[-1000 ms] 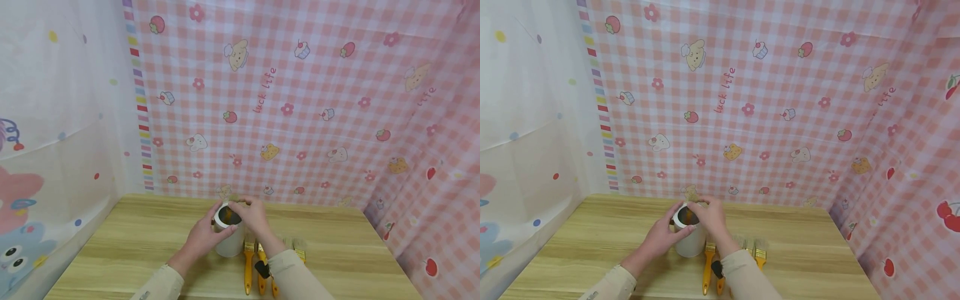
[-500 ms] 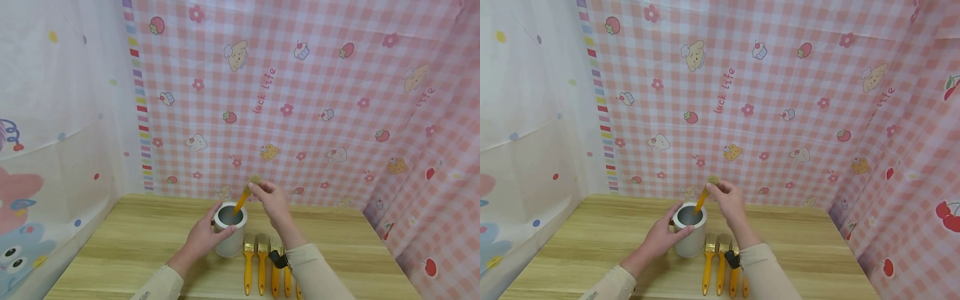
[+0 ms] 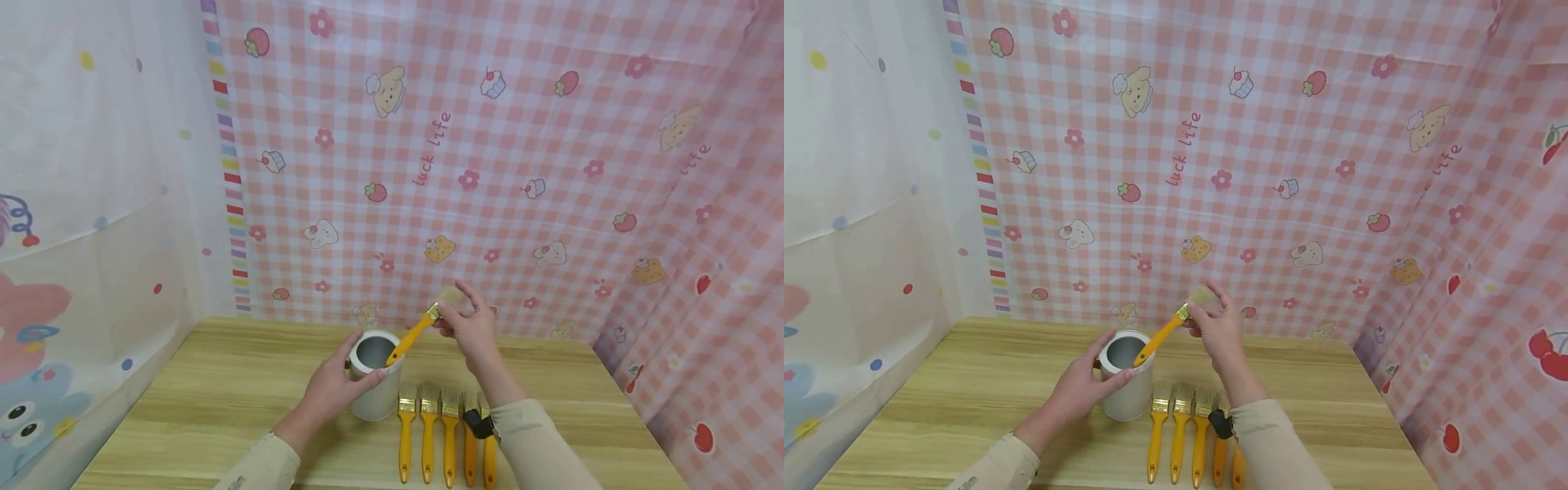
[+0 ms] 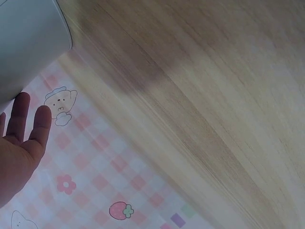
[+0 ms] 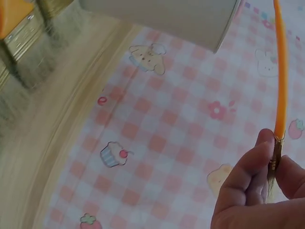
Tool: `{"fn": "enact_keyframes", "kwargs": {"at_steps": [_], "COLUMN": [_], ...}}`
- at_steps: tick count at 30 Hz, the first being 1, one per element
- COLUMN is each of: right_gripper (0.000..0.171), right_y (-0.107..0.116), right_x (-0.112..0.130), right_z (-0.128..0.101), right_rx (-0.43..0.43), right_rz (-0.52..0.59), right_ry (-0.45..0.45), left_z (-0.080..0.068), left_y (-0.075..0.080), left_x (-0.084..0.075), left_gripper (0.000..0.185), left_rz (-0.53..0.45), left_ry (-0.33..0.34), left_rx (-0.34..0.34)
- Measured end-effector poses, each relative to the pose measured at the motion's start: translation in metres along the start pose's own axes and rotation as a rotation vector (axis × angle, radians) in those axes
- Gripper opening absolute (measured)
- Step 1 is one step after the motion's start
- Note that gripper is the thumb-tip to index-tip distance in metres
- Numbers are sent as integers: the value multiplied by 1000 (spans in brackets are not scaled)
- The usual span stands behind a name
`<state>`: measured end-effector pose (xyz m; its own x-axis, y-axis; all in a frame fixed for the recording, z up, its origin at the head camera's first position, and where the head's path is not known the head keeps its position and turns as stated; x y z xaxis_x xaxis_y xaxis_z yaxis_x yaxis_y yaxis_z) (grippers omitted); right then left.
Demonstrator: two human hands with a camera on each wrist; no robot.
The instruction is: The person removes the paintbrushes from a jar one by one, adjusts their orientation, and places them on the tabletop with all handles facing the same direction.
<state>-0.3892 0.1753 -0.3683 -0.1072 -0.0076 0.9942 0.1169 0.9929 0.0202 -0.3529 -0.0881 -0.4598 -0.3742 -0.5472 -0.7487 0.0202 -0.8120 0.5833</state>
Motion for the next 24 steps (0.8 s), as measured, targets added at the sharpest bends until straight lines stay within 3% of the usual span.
{"fn": "enact_keyframes", "kwargs": {"at_steps": [7, 24], "right_gripper": [62, 66], "right_y": [15, 61], "right_x": [-11, -31], "right_z": [3, 7], "right_rx": [60, 184], "right_rz": [69, -166], "right_ry": [-68, -105], "left_z": [0, -1], "left_y": [0, 0], "left_x": [2, 2], "left_gripper": [100, 99], "left_rz": [8, 6], "left_ry": [-3, -12], "left_rx": [1, 3]}}
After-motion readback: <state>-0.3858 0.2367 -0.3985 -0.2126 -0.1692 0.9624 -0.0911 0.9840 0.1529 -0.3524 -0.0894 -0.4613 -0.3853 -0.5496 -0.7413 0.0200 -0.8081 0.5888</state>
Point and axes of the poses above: each hand's wrist, its own z-axis towards the middle knuckle, its own y-axis out of the back of the hand, x = y × z, the point moved 9 cm from there along z, towards the middle knuckle, and after that the axes turned 11 degrees about -y, right-handed, at the moved point
